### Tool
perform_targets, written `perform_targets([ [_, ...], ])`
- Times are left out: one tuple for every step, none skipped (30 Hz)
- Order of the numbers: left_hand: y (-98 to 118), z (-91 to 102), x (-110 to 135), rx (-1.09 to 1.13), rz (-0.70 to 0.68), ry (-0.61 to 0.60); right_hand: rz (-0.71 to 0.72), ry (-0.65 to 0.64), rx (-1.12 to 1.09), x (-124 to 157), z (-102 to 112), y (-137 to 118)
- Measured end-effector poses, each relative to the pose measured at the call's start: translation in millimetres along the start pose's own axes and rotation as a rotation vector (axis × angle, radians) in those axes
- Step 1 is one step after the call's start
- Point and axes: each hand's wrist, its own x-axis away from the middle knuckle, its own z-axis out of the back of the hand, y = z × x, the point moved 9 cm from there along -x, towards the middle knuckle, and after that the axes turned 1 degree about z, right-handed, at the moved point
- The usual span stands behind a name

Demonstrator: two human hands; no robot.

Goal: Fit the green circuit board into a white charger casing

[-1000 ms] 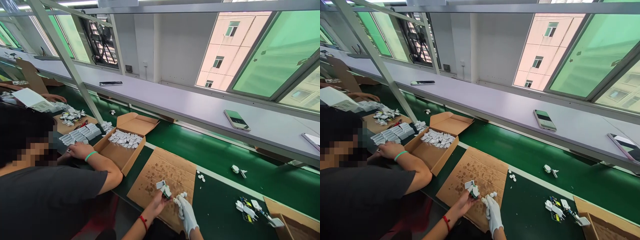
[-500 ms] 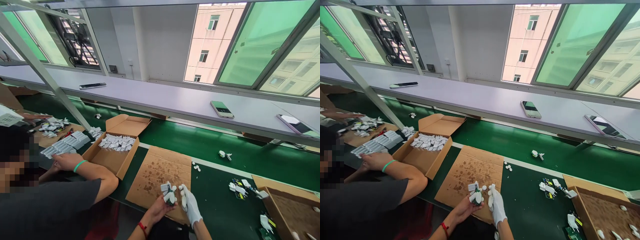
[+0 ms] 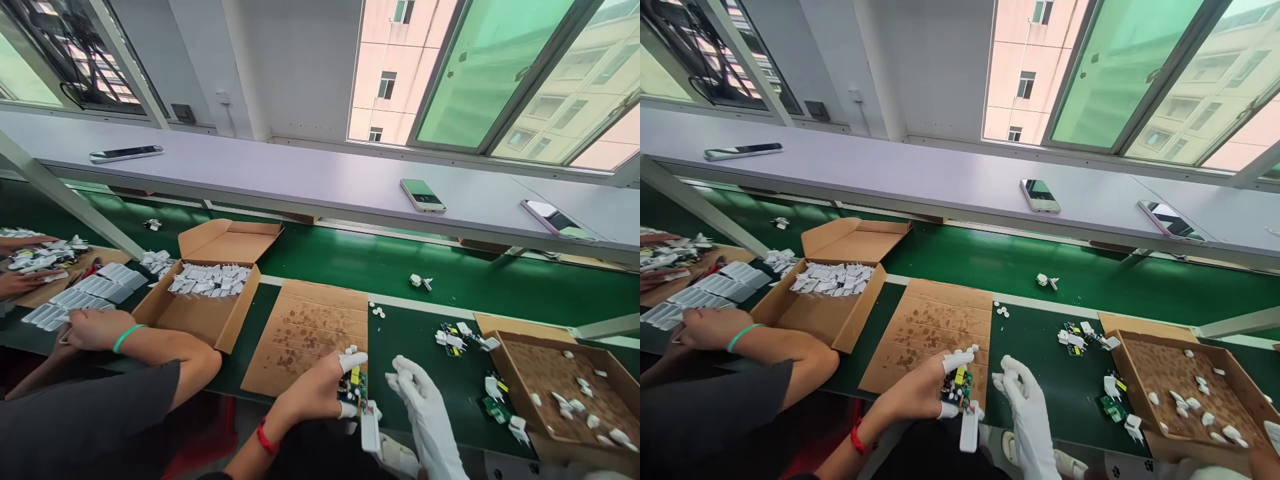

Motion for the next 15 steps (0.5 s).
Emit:
perform_targets([
  [7.6, -3.0, 2.1, 0.092, -0.023, -0.029, 0.032, -0.007, 0.015, 6.9, -2.5, -9.0],
  [14.3, -5.8, 4.4, 0.181, -0.043, -0.056, 0.066, -0.036, 0.018, 14.2, -6.6, -17.9],
  [20.3, -7.7, 6.5, 0.268, -0.064, -0.072, 0.101, -0.081, 0.013, 21.8, -11.7, -26.6],
  [26.0, -8.3, 8.3, 0.347, -0.09, -0.077, 0.138, -0.136, 0.003, 29.7, -17.2, -35.0],
  [31.1, -7.2, 9.7, 0.405, -0.117, -0.066, 0.175, -0.196, -0.005, 37.5, -22.3, -42.9],
  [35.2, -5.6, 10.5, 0.435, -0.138, -0.049, 0.21, -0.257, -0.007, 44.9, -27.2, -49.7],
  [38.5, -4.2, 10.7, 0.447, -0.151, -0.035, 0.239, -0.323, -0.002, 51.4, -32.1, -54.9],
  [42.0, -3.1, 10.6, 0.446, -0.163, -0.029, 0.26, -0.389, 0.005, 57.0, -37.1, -58.4],
  [46.5, -2.0, 10.4, 0.443, -0.185, -0.029, 0.273, -0.454, 0.011, 61.5, -42.2, -60.1],
  [51.3, -1.1, 10.3, 0.443, -0.212, -0.033, 0.281, -0.513, 0.017, 64.8, -46.9, -60.7],
  [55.6, -0.1, 10.4, 0.445, -0.236, -0.034, 0.289, -0.557, 0.02, 66.9, -50.7, -60.7],
  [58.8, 0.4, 10.6, 0.442, -0.253, -0.036, 0.301, -0.59, 0.019, 68.2, -53.8, -61.0],
  [60.6, 0.5, 10.8, 0.435, -0.26, -0.034, 0.315, -0.618, 0.02, 69.1, -56.4, -61.5],
  [60.9, 0.4, 10.9, 0.431, -0.253, -0.027, 0.331, -0.639, 0.028, 69.8, -58.5, -62.3],
  [60.2, -0.3, 11.0, 0.439, -0.239, -0.021, 0.351, -0.656, 0.045, 70.7, -60.3, -63.6],
])
